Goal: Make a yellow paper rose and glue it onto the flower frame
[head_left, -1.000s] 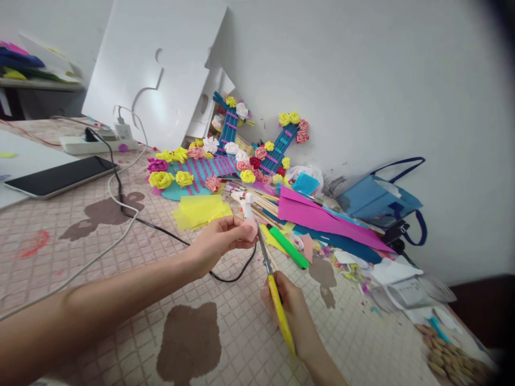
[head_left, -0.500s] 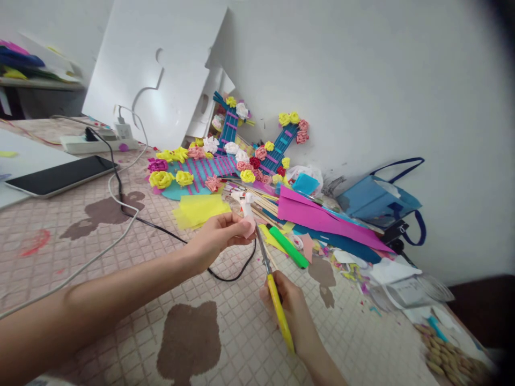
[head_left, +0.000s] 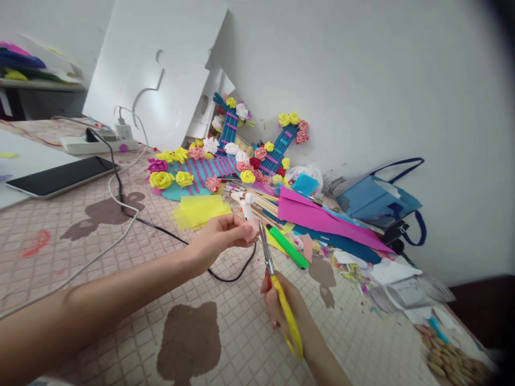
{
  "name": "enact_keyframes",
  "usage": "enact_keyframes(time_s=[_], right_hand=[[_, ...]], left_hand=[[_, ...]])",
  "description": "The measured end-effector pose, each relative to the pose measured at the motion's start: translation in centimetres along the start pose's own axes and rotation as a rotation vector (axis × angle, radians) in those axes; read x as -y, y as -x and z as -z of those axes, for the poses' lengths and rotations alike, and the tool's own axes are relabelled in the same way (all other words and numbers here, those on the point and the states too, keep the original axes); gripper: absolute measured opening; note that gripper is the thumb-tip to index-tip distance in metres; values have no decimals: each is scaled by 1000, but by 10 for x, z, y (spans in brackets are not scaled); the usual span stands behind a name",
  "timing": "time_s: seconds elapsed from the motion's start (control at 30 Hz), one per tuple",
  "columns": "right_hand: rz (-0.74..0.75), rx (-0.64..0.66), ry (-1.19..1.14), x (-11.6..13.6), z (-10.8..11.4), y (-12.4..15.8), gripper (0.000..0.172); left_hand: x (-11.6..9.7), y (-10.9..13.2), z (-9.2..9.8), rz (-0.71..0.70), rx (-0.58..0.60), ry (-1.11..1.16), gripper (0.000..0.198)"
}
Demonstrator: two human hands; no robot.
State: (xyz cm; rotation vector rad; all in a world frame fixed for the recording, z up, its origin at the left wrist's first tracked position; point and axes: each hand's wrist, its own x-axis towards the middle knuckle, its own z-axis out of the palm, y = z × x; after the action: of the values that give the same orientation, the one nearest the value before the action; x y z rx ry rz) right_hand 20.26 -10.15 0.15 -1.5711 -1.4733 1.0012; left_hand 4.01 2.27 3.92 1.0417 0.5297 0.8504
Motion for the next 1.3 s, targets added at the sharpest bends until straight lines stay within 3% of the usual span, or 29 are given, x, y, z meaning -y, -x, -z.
enact_keyframes(time_s=[0.23, 0.33, 0.53, 0.83, 0.93, 1.07, 1.3], right_hand=[[24, -77, -255, 4, -2, -3, 39], [58, -189, -326, 16, -5, -5, 32], [32, -332, -280, 29, -12, -10, 26], [14, -372, -209, 29, -5, -13, 20], [42, -349, -257, 21, -2, -11, 18], [50, -214, -278, 12, 0, -8, 24], [51, -82, -40, 12, -2, 0, 28]], left_hand=[[9, 8, -9, 28, 43, -65, 22], [17, 16, -16, 32, 63, -137, 21], [27, 23, -24, 116, 89, -137, 22], [28, 21, -22, 180, 71, -185, 24], [27, 19, -19, 184, 65, -201, 23], [24, 16, -15, 131, 78, -121, 21], [12, 9, -11, 57, -9, 44, 21]])
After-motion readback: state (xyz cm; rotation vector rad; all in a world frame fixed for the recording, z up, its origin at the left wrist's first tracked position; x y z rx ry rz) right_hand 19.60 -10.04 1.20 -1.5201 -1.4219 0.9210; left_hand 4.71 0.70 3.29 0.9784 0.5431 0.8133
